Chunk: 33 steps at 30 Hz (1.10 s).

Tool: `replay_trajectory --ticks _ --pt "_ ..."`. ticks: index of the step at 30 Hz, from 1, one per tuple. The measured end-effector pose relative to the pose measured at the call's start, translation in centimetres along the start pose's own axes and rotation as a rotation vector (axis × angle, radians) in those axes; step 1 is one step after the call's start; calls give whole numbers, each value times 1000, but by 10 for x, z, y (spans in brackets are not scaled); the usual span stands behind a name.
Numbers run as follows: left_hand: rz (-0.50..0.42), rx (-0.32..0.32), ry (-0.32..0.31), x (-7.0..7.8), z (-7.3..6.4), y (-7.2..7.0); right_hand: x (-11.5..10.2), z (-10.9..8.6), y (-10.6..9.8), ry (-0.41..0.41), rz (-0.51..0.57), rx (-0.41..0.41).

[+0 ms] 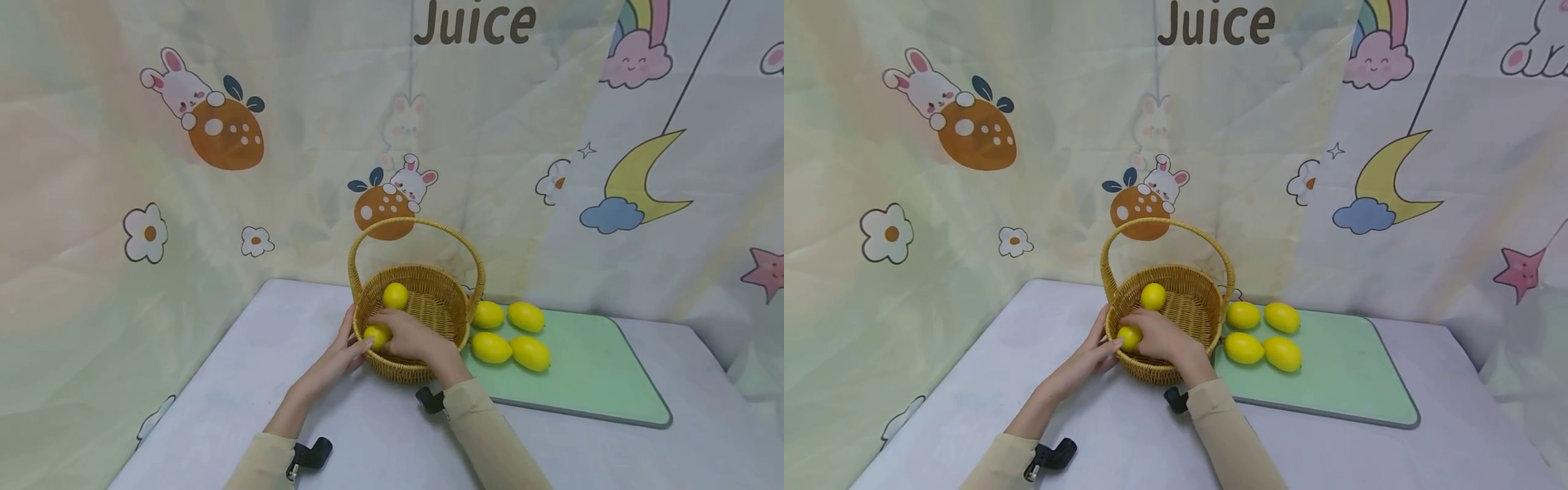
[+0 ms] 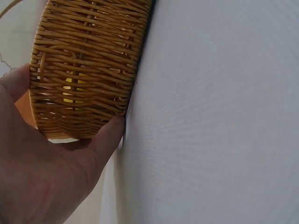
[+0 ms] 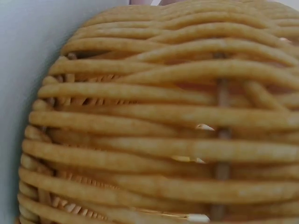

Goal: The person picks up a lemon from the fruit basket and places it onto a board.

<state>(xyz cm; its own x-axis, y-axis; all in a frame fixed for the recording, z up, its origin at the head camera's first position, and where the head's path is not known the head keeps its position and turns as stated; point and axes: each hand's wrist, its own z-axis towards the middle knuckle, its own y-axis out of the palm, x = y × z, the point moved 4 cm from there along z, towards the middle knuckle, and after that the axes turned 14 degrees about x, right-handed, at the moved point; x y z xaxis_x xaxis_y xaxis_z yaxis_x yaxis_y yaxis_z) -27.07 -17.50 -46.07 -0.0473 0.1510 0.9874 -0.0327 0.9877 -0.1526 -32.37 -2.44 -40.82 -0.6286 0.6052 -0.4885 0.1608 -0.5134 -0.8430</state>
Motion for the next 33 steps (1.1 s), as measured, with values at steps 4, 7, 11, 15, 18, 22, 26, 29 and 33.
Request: replay_trajectory --ticks 4,7,11,15,18,22,26,29,33 --pt "1 3 -7 0 -1 1 -1 -2 0 -15 -8 8" --pt "-2 3 -8 0 -1 1 -1 -3 -1 -11 -21 5" --pt "-4 0 -6 0 -1 2 -1 -5 -1 -7 -21 2" --pt "-3 0 -1 0 0 3 0 -6 -1 -19 -52 6" --pt "-2 2 2 0 0 3 1 -7 -2 -30 -67 9" --pt "-5 0 -2 -2 1 4 5 -9 -5 -36 -62 15" --pt "-4 3 -3 -3 2 3 13 -12 -12 -12 -54 34" --pt "-8 6 1 -2 2 2 18 -15 -20 -2 -54 56" --pt "-13 10 -3 -1 0 1 21 -19 -31 -15 -49 83"
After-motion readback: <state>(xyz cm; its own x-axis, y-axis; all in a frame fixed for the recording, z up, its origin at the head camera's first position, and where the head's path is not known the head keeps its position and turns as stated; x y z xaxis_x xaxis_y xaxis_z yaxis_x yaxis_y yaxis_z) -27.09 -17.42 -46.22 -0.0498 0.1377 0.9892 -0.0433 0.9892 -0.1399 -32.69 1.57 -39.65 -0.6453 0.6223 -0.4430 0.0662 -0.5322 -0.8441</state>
